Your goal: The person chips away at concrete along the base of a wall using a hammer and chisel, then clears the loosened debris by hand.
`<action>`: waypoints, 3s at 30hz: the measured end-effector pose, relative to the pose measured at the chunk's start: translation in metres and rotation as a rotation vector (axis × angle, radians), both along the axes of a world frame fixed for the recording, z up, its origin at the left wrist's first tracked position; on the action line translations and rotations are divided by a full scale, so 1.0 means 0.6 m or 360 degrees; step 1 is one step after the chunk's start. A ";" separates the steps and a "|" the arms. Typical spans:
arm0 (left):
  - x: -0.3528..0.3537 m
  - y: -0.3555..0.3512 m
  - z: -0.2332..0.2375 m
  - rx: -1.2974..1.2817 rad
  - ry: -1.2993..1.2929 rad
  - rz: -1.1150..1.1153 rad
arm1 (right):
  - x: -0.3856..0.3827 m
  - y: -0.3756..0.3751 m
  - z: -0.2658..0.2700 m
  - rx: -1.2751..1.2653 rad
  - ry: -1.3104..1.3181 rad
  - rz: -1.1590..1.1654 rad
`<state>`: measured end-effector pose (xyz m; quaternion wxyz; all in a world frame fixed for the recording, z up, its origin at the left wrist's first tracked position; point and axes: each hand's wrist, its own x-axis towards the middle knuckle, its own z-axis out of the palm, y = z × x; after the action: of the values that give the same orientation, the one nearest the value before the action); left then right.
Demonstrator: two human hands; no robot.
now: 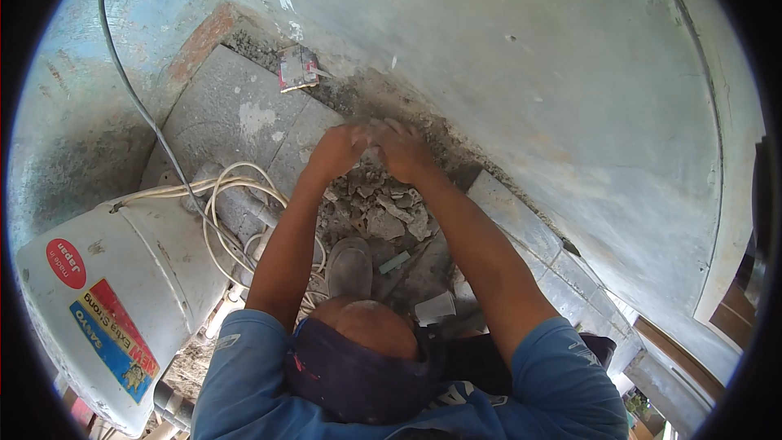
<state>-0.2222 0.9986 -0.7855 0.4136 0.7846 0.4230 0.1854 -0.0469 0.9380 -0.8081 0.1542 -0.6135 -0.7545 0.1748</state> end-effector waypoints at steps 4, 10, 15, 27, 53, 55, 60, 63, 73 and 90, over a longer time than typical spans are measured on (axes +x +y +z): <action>-0.023 -0.019 -0.007 -0.0291 -0.0063 0.0103 | 0.055 -0.041 -0.006 0.0011 -0.0151 0.0116; -0.022 -0.029 -0.035 -0.0131 -0.0165 0.0304 | 0.085 -0.090 -0.010 -0.0227 -0.0323 -0.0085; 0.020 -0.009 -0.050 0.0414 -0.0075 -0.0031 | 0.041 -0.076 -0.002 -0.0037 -0.0241 -0.0172; 0.068 -0.111 -0.050 0.0706 0.0038 -0.0103 | 0.077 -0.143 0.005 -0.0219 -0.0177 -0.0788; 0.131 -0.053 -0.089 0.0237 0.0482 0.0062 | 0.016 -0.105 -0.030 -0.0110 0.0322 -0.1030; 0.109 -0.031 -0.096 0.0362 0.0179 0.0227 | -0.006 -0.090 -0.007 -0.0144 -0.0121 -0.0823; 0.036 -0.009 -0.071 0.0215 0.0066 0.0302 | 0.042 -0.089 -0.006 -0.0334 -0.0179 -0.0692; 0.005 -0.033 -0.054 0.0404 -0.0017 0.0162 | 0.087 -0.116 -0.021 -0.0368 -0.0202 -0.0619; 0.033 -0.127 -0.034 0.0757 -0.0052 -0.0136 | 0.044 -0.155 -0.023 -0.0159 0.0018 -0.1033; -0.078 -0.039 -0.076 0.0676 0.0469 0.0498 | -0.038 0.024 0.002 0.0136 -0.0017 -0.0129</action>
<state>-0.2687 0.9751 -0.8308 0.1409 0.7973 0.5459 0.2153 -0.0695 0.9525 -0.8072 0.1832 -0.6374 -0.7366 0.1328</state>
